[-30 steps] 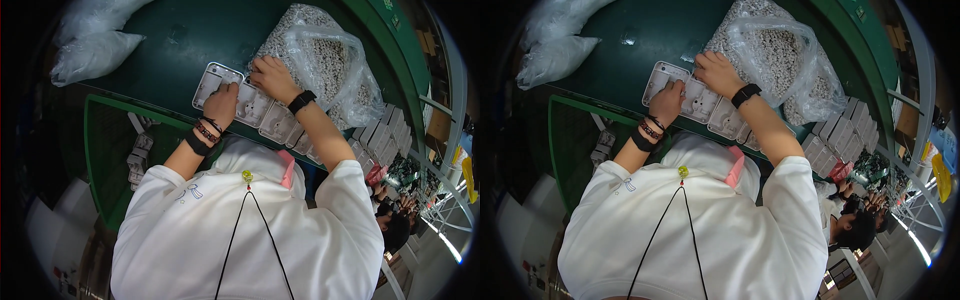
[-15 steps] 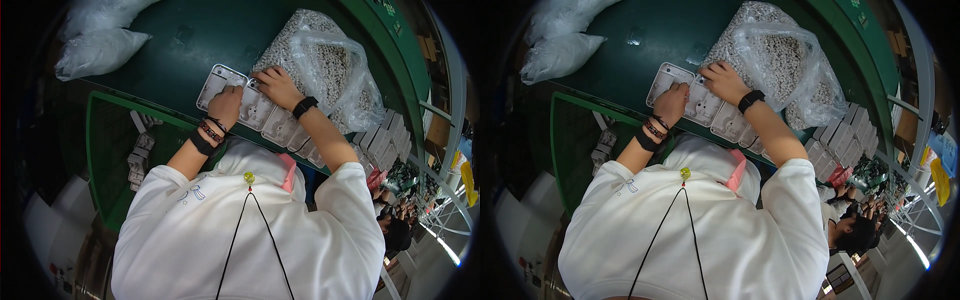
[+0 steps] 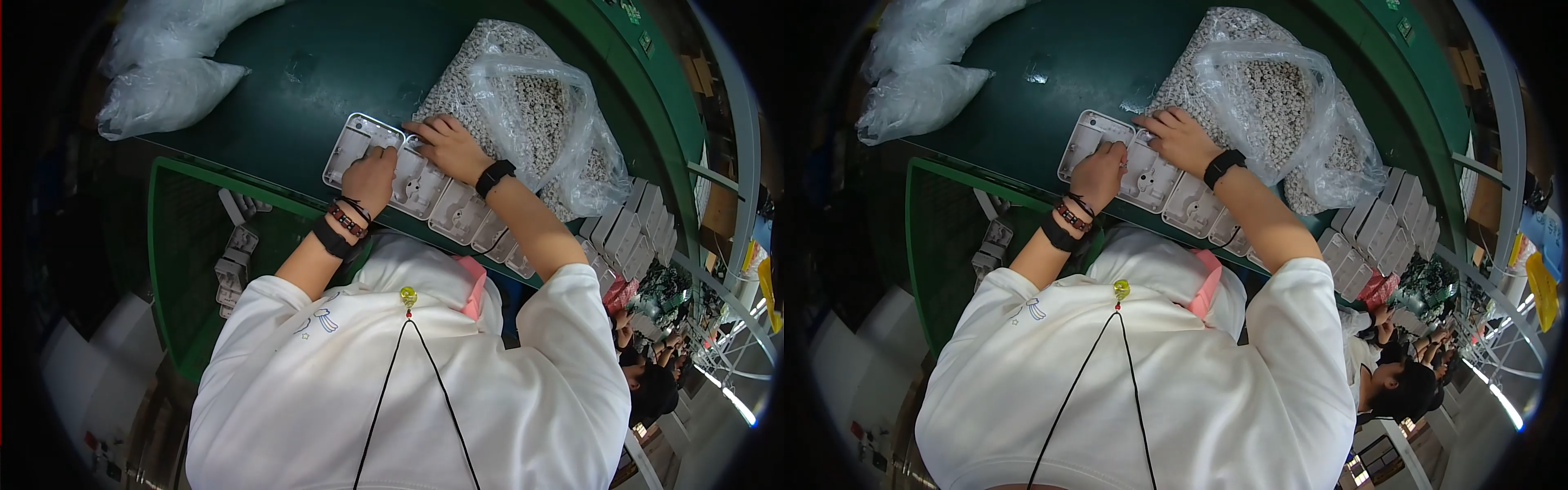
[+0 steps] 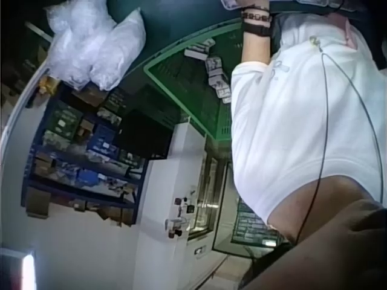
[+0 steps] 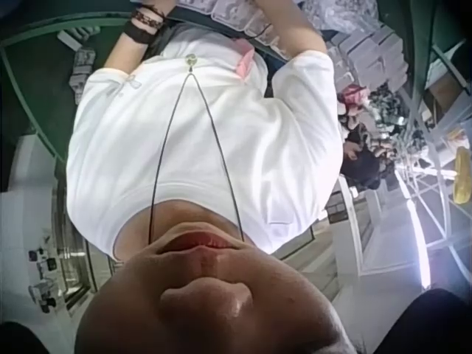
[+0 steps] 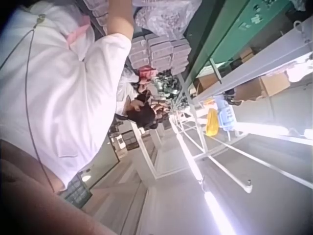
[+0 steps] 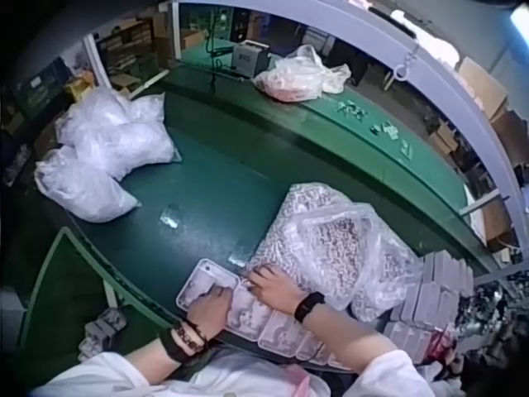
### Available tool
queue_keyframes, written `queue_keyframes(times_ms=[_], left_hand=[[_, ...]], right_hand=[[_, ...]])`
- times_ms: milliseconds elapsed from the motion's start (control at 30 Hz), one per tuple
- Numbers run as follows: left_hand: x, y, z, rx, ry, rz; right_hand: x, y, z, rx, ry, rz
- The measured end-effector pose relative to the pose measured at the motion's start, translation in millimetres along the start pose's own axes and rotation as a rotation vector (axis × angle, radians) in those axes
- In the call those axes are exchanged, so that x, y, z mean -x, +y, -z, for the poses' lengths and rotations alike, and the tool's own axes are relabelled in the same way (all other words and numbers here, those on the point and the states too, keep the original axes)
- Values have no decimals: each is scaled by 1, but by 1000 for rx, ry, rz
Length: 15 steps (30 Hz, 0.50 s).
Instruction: The person retrieves plastic housings from a green crate, places them on a workbench, and inserts small white components into each housing. After filling the housings, the person gathers them and places the assembled units back into the crate.
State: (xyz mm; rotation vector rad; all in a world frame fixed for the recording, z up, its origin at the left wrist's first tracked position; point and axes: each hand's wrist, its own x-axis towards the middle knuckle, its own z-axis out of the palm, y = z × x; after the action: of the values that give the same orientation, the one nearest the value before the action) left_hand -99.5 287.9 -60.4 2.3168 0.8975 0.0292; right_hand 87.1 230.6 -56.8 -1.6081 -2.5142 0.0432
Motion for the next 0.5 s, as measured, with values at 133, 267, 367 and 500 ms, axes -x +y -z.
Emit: queue_keyframes(times_ms=[133,267,367,500], left_hand=[[0,-1,0,-17,-26,-10],[-2,-4,8,140,56,11],[-8,-10,17,1120,-166,323],[-11,-9,33,1734,-302,502]], right_hand=[[0,0,9,-131,54,-51],[-4,2,6,-522,174,-324],[-10,-9,18,-625,396,-557],[-27,-54,36,-591,414,-499]])
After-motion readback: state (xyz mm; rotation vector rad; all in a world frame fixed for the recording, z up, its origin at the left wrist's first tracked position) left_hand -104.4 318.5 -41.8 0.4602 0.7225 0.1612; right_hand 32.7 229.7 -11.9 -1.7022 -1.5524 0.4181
